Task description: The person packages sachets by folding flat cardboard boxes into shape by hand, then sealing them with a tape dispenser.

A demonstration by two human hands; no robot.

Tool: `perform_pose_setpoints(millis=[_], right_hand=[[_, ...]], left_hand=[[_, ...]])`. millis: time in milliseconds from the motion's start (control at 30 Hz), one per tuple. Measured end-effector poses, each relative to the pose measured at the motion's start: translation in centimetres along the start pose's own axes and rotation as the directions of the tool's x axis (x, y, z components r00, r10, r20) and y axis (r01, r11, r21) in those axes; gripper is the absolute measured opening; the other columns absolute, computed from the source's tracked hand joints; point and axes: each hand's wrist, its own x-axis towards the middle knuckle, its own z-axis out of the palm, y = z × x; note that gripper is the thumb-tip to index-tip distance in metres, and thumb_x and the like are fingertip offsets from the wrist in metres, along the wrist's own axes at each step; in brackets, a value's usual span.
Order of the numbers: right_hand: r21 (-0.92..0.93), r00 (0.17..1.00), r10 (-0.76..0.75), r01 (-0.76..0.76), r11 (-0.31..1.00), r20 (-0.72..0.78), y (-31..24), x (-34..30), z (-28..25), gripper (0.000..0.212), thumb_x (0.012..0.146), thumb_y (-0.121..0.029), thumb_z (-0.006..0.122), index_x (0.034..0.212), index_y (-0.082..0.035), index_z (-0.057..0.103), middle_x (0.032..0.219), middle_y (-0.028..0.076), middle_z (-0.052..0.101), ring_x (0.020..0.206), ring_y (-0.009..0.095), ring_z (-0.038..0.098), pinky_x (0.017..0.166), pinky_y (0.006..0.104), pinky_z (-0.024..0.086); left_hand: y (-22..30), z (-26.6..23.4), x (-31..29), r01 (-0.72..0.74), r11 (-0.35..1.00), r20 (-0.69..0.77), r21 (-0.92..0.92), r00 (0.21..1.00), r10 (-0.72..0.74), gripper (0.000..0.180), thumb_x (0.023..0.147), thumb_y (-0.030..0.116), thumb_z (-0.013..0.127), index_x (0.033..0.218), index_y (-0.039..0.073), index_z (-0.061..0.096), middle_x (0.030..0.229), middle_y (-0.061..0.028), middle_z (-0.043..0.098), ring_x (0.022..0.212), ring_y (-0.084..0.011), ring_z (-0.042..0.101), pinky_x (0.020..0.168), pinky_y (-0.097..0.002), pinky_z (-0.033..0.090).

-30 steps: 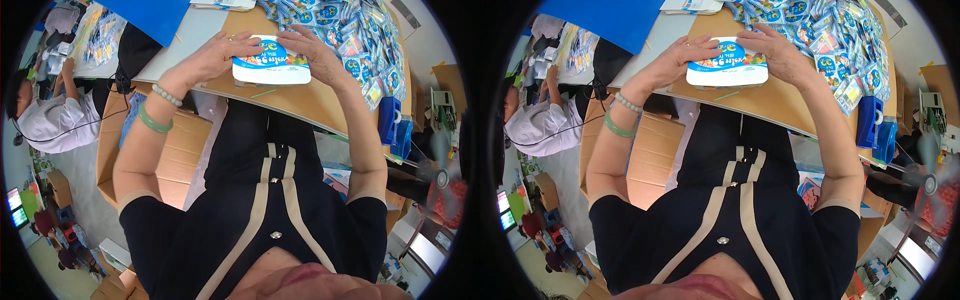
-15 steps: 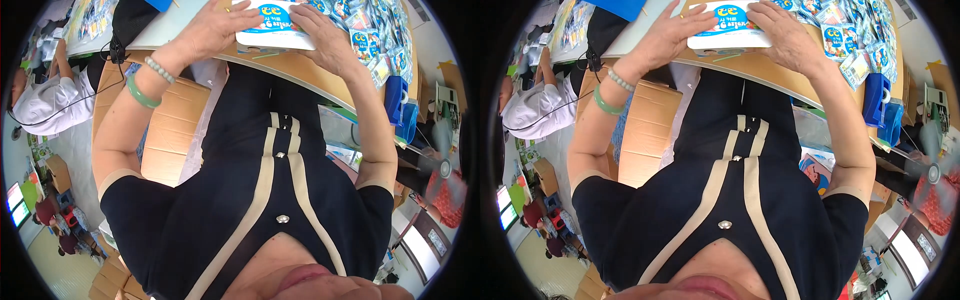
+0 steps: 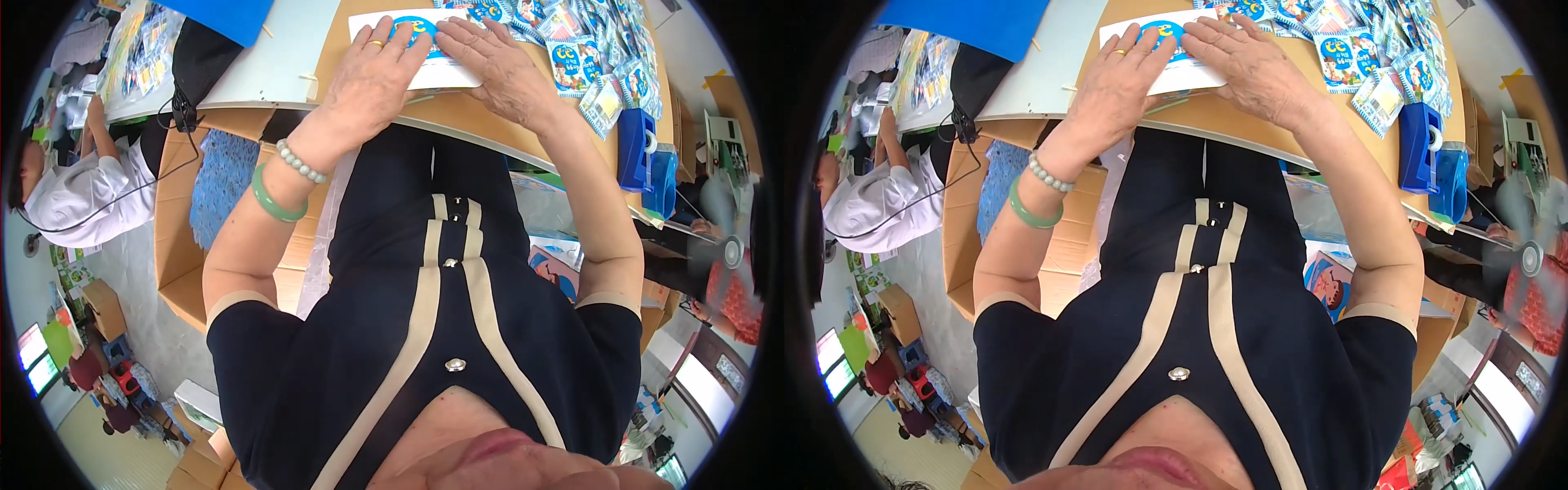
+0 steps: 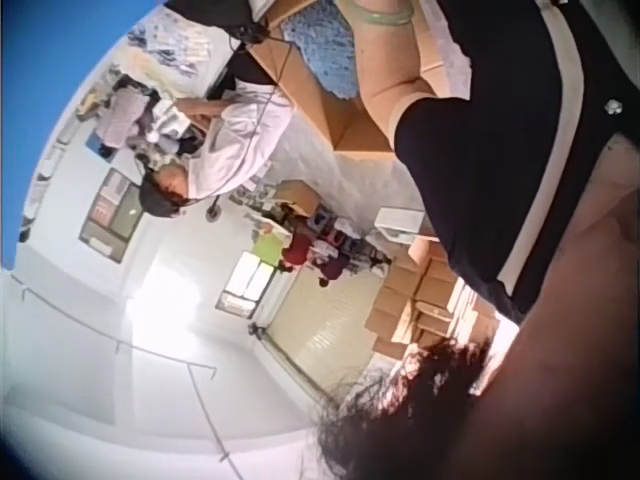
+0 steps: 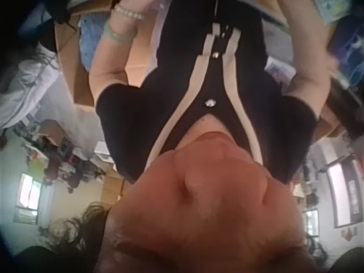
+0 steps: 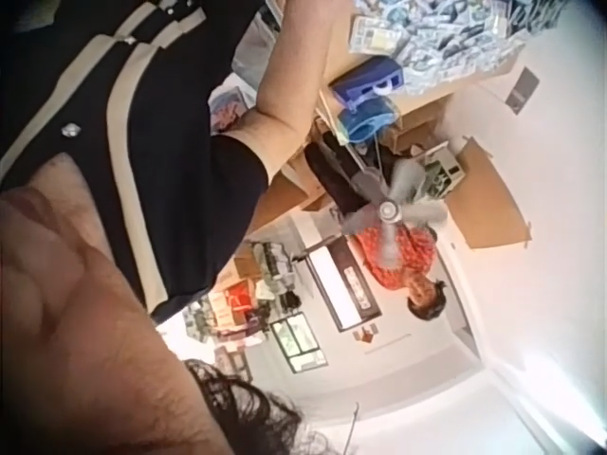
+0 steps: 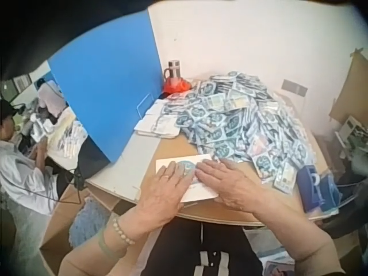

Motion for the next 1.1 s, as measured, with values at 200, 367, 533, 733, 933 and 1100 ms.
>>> perform_pose_setpoints(millis=[200,367,533,733,933,1100], right_hand=[[-0.092,0.974,0.018,-0.039,0.995,-0.227,-1.8,1.0,2.9,0.057,0.078,-0.01,0.07,0.133,-0.01,0.054,0.141,0.007,0.051,0.134,0.028,0.045,0.116,0.0434,0.032],[-0.079,0.953,0.017,-0.043,0.996,-0.303,-2.7,1.1,2.8,0.052,0.078,-0.012,0.07,0.128,-0.009,0.057,0.137,0.009,0.054,0.13,0.029,0.049,0.113,0.0436,0.036],[0.097,0.973,0.1,-0.081,0.992,-0.206,-4.4,1.2,1.5,0.054,0.082,-0.005,0.067,0.134,-0.01,0.055,0.14,0.007,0.054,0.132,0.03,0.048,0.113,0.0441,0.035],[-0.295,0.964,0.018,-0.099,0.95,-0.266,-4.6,1.2,3.8,0.049,0.084,-0.015,0.068,0.132,-0.009,0.056,0.136,0.007,0.056,0.131,0.032,0.048,0.112,0.0443,0.036],[0.058,0.861,-0.048,0.089,0.994,-0.506,-3.6,1.8,3.6,0.056,0.086,-0.022,0.066,0.134,0.001,0.049,0.14,0.019,0.049,0.132,0.038,0.044,0.111,0.0471,0.034],[0.17,0.983,0.135,-0.112,0.979,-0.127,-4.0,2.0,0.5,0.052,0.086,-0.023,0.067,0.132,-0.003,0.052,0.139,0.017,0.051,0.132,0.037,0.045,0.111,0.0478,0.035]], left_hand=[[-2.7,-0.3,0.1,-0.075,0.996,0.052,-0.05,0.996,0.077,0.067,0.073,0.005,0.076,0.136,0.01,0.053,0.138,-0.0118,0.055,0.134,-0.0342,0.045,0.113,-0.0475,0.036],[-2.1,0.5,-0.2,-0.022,1.0,-0.021,0.008,1.0,0.022,0.061,0.077,0.012,0.075,0.134,0.013,0.056,0.137,-0.0094,0.057,0.132,-0.0341,0.047,0.111,-0.0469,0.037],[-1.1,-0.5,0.1,-0.107,0.981,-0.147,0.162,0.98,0.132,0.046,0.078,0.01,0.062,0.123,-0.001,0.057,0.123,-0.0209,0.058,0.118,-0.0381,0.054,0.103,-0.0439,0.043],[-0.9,-0.9,-0.1,-0.092,0.939,-0.148,0.33,0.978,0.148,0.046,0.082,0.016,0.063,0.124,-0.002,0.056,0.121,-0.0209,0.058,0.117,-0.0386,0.054,0.103,-0.0449,0.042],[-1.0,-1.7,-0.3,-0.104,0.994,-0.152,0.039,0.982,0.109,0.051,0.084,0.024,0.067,0.125,-0.002,0.055,0.126,-0.0204,0.056,0.12,-0.0389,0.052,0.104,-0.0462,0.04],[-2.0,0.6,-0.7,-0.076,0.997,-0.092,0.01,0.993,0.077,0.053,0.084,0.027,0.069,0.126,-0.001,0.055,0.132,-0.0178,0.054,0.125,-0.0394,0.048,0.106,-0.0481,0.038]])
